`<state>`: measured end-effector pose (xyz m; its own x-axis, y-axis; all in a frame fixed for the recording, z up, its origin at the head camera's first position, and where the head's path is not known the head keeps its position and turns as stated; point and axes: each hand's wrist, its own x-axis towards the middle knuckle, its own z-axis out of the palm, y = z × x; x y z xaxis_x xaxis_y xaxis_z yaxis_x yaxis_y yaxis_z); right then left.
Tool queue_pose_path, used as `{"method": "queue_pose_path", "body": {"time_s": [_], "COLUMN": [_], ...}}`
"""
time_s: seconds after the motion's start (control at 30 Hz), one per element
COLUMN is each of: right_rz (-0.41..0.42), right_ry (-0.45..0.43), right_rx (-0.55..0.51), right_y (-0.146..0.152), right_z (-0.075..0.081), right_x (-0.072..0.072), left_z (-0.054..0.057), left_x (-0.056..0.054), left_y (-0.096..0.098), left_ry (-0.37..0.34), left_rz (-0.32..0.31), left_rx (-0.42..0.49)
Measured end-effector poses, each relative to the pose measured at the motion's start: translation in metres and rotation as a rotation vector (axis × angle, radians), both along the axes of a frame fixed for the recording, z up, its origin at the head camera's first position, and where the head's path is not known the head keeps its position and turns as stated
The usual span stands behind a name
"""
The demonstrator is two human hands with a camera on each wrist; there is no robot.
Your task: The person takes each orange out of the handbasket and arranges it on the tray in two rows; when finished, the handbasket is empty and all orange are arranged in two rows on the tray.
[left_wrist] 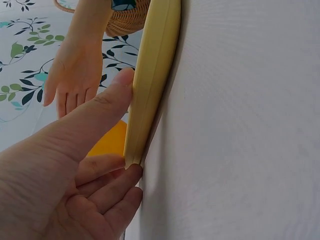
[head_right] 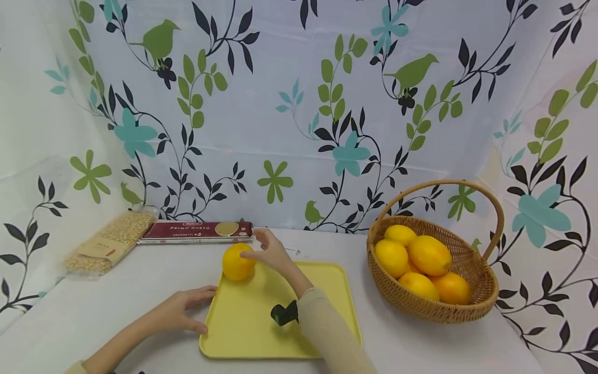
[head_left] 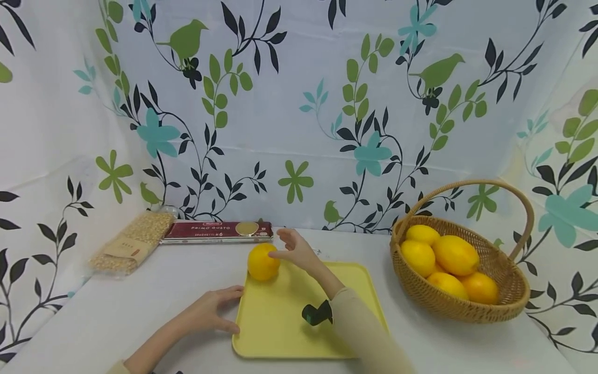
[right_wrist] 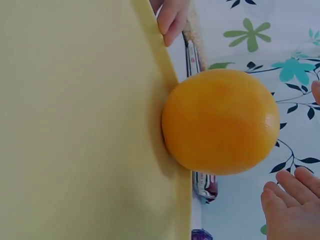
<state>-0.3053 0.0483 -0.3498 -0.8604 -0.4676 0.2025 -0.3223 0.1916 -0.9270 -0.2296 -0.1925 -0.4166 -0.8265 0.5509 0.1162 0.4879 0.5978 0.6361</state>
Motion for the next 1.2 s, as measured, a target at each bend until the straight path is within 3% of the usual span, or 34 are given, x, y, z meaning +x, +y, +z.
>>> {"method": "queue_pose_path", "body": {"time_s": [0.17,0.3,0.47,0.7,0.97,1.2], "right_rz": [0.009,0.038,0.046,-0.001,-0.068,-0.17], "right_ry": [0.082,0.157,0.19,0.257,0.329,0.3], "right_rx": [-0.019,-0.068,-0.097,-0.19,-0.122,-0.041], "right_y": [0.012,0.02,0.043,0.089,0.137,0.183], "right_z": [0.011,0.022,0.039,0.055,0.081,0.09], "right_x": [0.004,0.009,0.011,0.001,0.016,0.023], "left_z": [-0.001,-0.002,-0.006,-0.005,-0.002,0.001], "left_x": [-0.002,-0.003,-0.005,-0.005,-0.004,-0.004], "left_y": [0.001,-0.004,-0.004,-0.004,-0.001,-0.001], "left_ry": [0.035,-0.015,-0.035,-0.054,-0.083,-0.099], "left_rz": [-0.015,-0.038,-0.055,-0.056,-0.056,-0.052], "left_rx": [0.037,0.091,0.093,0.089,0.069,0.049]}}
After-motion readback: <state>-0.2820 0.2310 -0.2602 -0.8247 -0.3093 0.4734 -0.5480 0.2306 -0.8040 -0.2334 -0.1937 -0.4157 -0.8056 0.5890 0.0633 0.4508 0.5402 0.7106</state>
